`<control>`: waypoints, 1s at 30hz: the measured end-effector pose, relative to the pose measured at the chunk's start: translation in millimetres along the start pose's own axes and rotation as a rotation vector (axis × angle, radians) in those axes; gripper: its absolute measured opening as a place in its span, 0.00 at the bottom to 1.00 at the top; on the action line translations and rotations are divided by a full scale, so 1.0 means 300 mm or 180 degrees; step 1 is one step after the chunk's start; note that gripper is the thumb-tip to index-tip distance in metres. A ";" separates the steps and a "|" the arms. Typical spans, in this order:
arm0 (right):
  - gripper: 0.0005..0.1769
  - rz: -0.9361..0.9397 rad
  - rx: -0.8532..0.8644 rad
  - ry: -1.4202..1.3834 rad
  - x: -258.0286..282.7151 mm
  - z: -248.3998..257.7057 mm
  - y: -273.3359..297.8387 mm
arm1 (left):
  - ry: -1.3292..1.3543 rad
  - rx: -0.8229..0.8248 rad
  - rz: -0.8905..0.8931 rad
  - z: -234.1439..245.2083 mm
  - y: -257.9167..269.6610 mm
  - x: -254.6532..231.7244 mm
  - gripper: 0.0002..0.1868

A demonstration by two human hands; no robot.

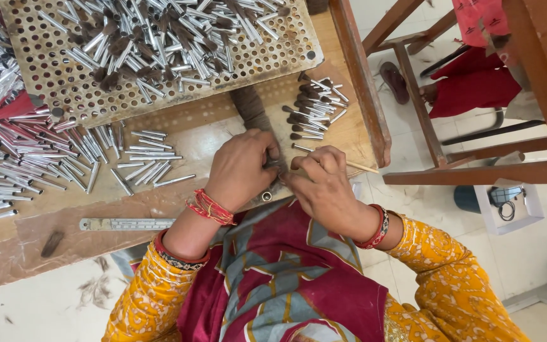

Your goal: Assembling small metal pins or brush-like components into metal bushings/tubes using a perforated tray for organization.

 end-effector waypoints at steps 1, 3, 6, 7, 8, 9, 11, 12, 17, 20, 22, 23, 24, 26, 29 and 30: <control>0.13 -0.0046 0.0052 -0.0026 -0.002 -0.004 -0.002 | -0.0047 0.0002 0.0009 -0.003 -0.001 0.001 0.13; 0.12 -0.0085 0.0174 -0.0035 0.000 -0.002 -0.020 | -0.0090 -0.0033 0.0003 0.000 0.002 -0.007 0.14; 0.10 -0.0107 0.0355 -0.0128 0.008 0.011 -0.033 | -0.0220 -0.0193 -0.0058 0.003 0.003 -0.014 0.15; 0.09 -0.0086 0.0434 -0.0229 0.015 0.014 -0.035 | -0.0297 -0.0315 -0.0091 0.008 0.006 -0.015 0.15; 0.09 -0.0081 0.0429 -0.0220 0.020 0.020 -0.029 | -0.0299 -0.0323 -0.0097 0.011 0.007 -0.018 0.15; 0.08 -0.0114 0.0474 -0.0277 0.022 0.020 -0.020 | -0.0343 -0.0421 -0.0124 0.021 0.013 -0.024 0.15; 0.06 -0.0143 0.0522 -0.0327 0.026 0.020 -0.010 | -0.0383 -0.0526 -0.0152 0.039 0.031 -0.038 0.15; 0.06 -0.0141 0.0469 -0.0358 0.026 0.027 -0.010 | -0.0266 -0.0621 -0.0182 0.057 0.044 -0.049 0.15; 0.10 -0.0109 0.0435 -0.0321 0.025 0.025 -0.005 | 0.0113 -0.1074 -0.0304 0.166 0.158 -0.114 0.13; 0.15 0.0005 0.0503 -0.0184 0.029 0.016 0.000 | 0.0336 -0.1266 -0.0206 0.223 0.248 -0.130 0.11; 0.16 0.0315 0.0527 0.0068 0.049 -0.001 0.022 | 0.0514 -0.1344 0.0013 0.237 0.307 -0.104 0.10; 0.16 0.0306 0.0537 0.0059 0.054 0.004 0.029 | 0.0520 -0.1332 0.0023 0.228 0.333 -0.098 0.10; 0.20 0.0537 0.0550 0.0275 0.084 0.005 0.039 | 0.0521 -0.1391 0.0118 0.225 0.363 -0.082 0.10; 0.24 0.0774 0.0565 0.0489 0.108 0.002 0.053 | 0.0524 -0.1455 0.0219 0.208 0.405 -0.063 0.09; 0.22 0.1241 0.0558 0.0901 0.148 -0.009 0.071 | 0.0577 -0.1546 0.0408 0.167 0.446 -0.043 0.09; 0.20 0.1359 0.0527 0.0990 0.161 -0.002 0.070 | 0.0652 -0.1489 0.0449 0.146 0.447 -0.044 0.08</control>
Point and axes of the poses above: each hand's wrist, its own y-axis away from the middle knuckle, its own z-axis out of the back of the hand, x = y × z, the point moved 10 cm from there along -y, towards the middle knuckle, and after that the axes turned 6 degrees about x, right-handed, at the moved point
